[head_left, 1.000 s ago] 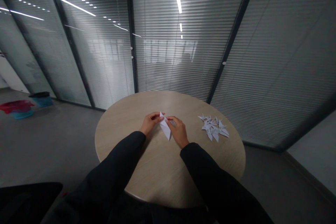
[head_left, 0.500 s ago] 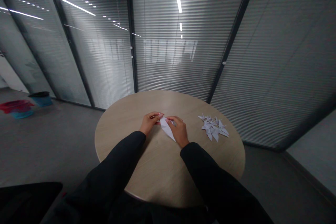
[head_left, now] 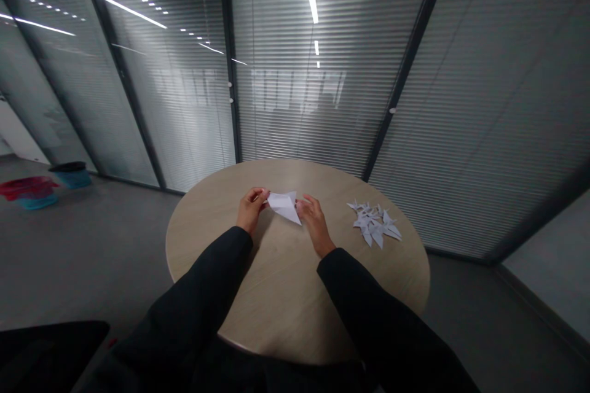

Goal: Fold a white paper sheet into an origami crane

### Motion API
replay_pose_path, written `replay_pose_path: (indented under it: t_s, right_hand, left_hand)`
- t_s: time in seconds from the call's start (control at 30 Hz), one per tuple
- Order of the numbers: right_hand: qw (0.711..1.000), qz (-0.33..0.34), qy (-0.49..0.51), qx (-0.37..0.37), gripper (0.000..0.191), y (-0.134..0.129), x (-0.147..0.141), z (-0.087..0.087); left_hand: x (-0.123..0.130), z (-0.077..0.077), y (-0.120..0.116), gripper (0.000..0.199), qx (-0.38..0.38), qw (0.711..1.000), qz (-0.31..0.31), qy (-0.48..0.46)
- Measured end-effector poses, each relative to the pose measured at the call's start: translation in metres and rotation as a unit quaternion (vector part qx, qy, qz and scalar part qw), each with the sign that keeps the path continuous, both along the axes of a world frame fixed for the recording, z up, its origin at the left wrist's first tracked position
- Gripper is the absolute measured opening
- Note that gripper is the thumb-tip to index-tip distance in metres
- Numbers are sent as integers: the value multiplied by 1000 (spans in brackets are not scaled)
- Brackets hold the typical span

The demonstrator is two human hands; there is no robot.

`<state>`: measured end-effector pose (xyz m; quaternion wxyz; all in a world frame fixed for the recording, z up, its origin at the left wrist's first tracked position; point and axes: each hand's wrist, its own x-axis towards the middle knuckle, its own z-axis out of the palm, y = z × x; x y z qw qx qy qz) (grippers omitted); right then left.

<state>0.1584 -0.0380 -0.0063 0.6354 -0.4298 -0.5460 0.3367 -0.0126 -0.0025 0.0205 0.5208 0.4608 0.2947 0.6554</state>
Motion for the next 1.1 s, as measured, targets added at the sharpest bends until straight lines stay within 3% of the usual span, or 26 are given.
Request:
replay_pose_path:
  t_s: [0.17,0.33,0.5,0.67,0.77,0.83,0.9,1.0,1.1]
  right_hand:
    - [998,66,8,-1,58,-6,-6,4]
    - [993,98,69,15,53,-7,-7,10]
    - [987,150,57,10,47,-13,-9,13]
    - [995,93,8,30,43,-11,-9,9]
    - [996,21,-76,51,39,-8,-6,4]
    - [988,-8,-145,57,36,-7,-6,2]
    - [977,-17,-199,70,34,-7,-6,1]
    - [963,-18,-249,105,32,-7,-6,0]
    - [948,-22,-290,128,29,-6,-5,-1]
  left_hand:
    - [3,-1,1,41,29,999,-19,11]
    - [6,0,-5,43,14,997,-72,8]
    - [5,1,-8,43,9,996,-93,1]
    - [5,-5,-2,45,-5,996,-93,9]
    - [3,-8,1,42,42,995,-50,73]
    - [2,-9,1,37,124,977,17,171]
    - [1,-10,0,32,219,934,69,273]
    - [3,-12,-2,29,298,889,67,342]
    - [6,-12,-3,25,280,893,38,350]
